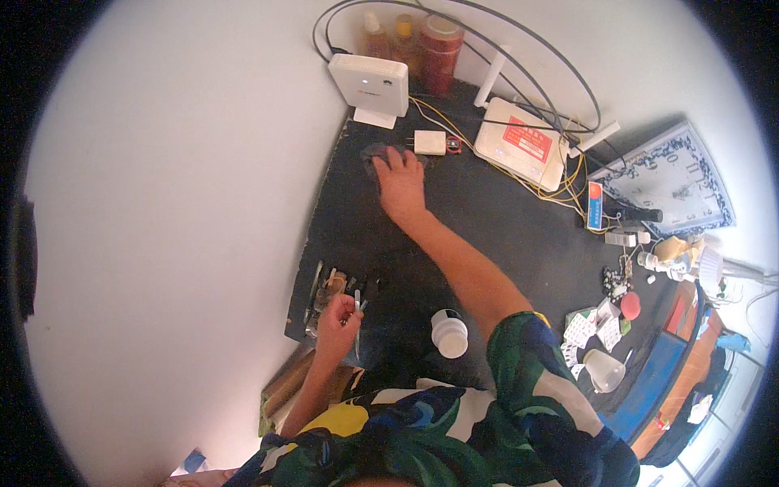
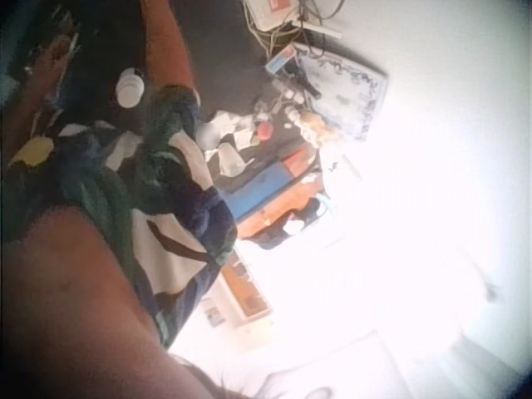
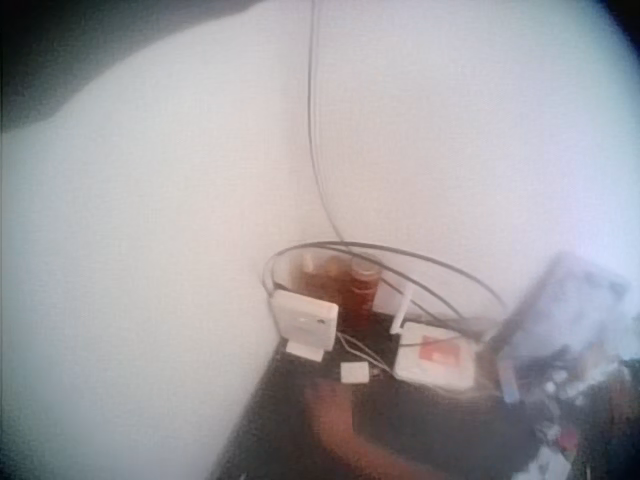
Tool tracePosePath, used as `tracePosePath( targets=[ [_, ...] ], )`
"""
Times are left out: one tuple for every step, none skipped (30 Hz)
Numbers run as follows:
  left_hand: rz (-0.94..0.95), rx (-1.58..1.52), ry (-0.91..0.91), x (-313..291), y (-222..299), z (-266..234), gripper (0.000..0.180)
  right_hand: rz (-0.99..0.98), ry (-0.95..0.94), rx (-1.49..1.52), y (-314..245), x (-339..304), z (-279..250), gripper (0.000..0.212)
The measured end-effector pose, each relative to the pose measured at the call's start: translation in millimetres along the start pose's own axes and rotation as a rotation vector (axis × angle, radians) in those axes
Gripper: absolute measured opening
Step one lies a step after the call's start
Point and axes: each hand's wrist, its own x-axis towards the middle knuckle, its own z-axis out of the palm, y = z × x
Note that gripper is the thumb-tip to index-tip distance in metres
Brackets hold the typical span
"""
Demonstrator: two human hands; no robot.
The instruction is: The person organizes a cluttered desk by picking up various items including pill bottles, boxes, and papers, then placing them on a nearby windowsill. The person also wipes the desk surface with a cloth and moves a router and other small objects.
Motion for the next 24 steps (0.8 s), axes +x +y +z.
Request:
tracePosePath(
  targets=[
    [0.01, -0.009, 0.005, 2.7, -1.2, -0.5, 0.015, 0.018, 0.008, -0.023, -3.6, -0.3, 0.5, 0.042],
    [0.023, -0.028, 0.01, 8.0, -2.7, -0.4, 0.015, -0.037, -0.034, 0.028, -2.5, -3.2, -0.3, 0.042],
    [0.036, -0.044, 0.013, 13.3, -2.0, -1.1, 0.015, -0.119, -0.095, 0.053, 0.3, -10.3, -3.6, 0.041],
    [0.08, -0.058, 0.009, 19.4, 0.4, -2.2, 0.014, -0.197, -0.155, 0.078, 3.0, -22.1, -8.9, 0.041],
    [0.097, -0.056, 0.006, 27.2, 3.8, -3.0, 0.014, -0.28, -0.218, 0.106, 3.8, -34.5, -16.1, 0.04],
    [0.114, -0.062, 0.004, 35.7, 4.4, -2.5, 0.014, -0.342, -0.265, 0.149, 7.4, -48.5, -29.2, 0.039],
    [0.131, -0.066, 0.001, 45.0, 4.5, -1.7, 0.014, -0.355, -0.3, 0.152, 14.5, -62.2, -42.3, 0.038],
    [0.162, -0.06, 0.013, 55.2, -0.1, 1.2, 0.013, -0.365, -0.332, 0.158, 23.1, -76.9, -58.0, 0.037],
    [0.175, -0.071, 0.013, 63.9, 7.8, 2.9, 0.013, -0.369, -0.363, 0.161, 33.7, -91.7, -72.4, 0.036],
    [0.188, -0.082, 0.013, 72.3, 19.9, 3.7, 0.012, -0.338, -0.391, 0.142, 44.7, -106.5, -86.1, 0.036],
    [0.201, -0.095, 0.01, 80.8, 31.8, 4.9, 0.012, -0.304, -0.419, 0.12, 56.3, -121.7, -99.6, 0.036],
    [0.222, -0.014, 0.019, 87.5, 45.1, 3.9, 0.011, -0.269, -0.447, 0.101, 65.7, -132.4, -111.9, 0.037],
    [0.244, 0.067, 0.028, 94.9, 55.7, 3.6, 0.011, -0.228, -0.463, 0.113, 74.6, -138.8, -122.8, 0.039],
    [0.338, 0.167, 0.06, 103.4, 61.3, 4.3, 0.012, -0.189, -0.479, 0.127, 81.4, -142.0, -134.8, 0.042],
    [0.32, 0.219, 0.048, 111.8, 68.8, 6.3, 0.013, -0.148, -0.49, 0.143, 88.8, -145.0, -143.4, 0.044],
    [0.37, 0.27, 0.034, 120.4, 75.0, 8.1, 0.014, -0.036, -0.467, 0.147, 99.4, -148.3, -144.5, 0.044],
    [0.421, 0.322, 0.02, 129.2, 80.0, 11.5, 0.015, 0.021, -0.365, 0.128, 101.6, -142.1, -149.4, 0.044],
    [0.449, 0.369, 0.002, 136.7, 86.1, 14.2, 0.016, 0.075, -0.258, 0.113, 97.5, -128.6, -154.4, 0.044],
    [0.477, 0.415, -0.016, 143.5, 92.1, 17.9, 0.016, 0.129, -0.152, 0.097, 94.8, -114.7, -154.8, 0.044],
    [0.508, 0.462, -0.035, 150.4, 98.9, 23.0, 0.017, 0.124, -0.055, 0.12, 94.2, -99.5, -148.8, 0.044],
    [0.559, 0.517, -0.031, 156.8, 102.0, 27.5, 0.016, 0.109, 0.04, 0.15, 90.9, -82.0, -139.0, 0.044],
    [0.614, 0.564, -0.033, 165.1, 103.7, 34.9, 0.016, 0.097, 0.05, 0.122, 88.5, -68.5, -127.5, 0.043],
    [0.67, 0.612, -0.036, 172.8, 106.8, 43.5, 0.016, 0.088, 0.059, 0.094, 87.8, -61.6, -112.6, 0.042],
    [0.719, 0.663, -0.055, 179.0, 112.4, 53.8, 0.016, 0.111, 0.025, 0.019, 90.1, -65.2, -92.1, 0.041]
  ],
)
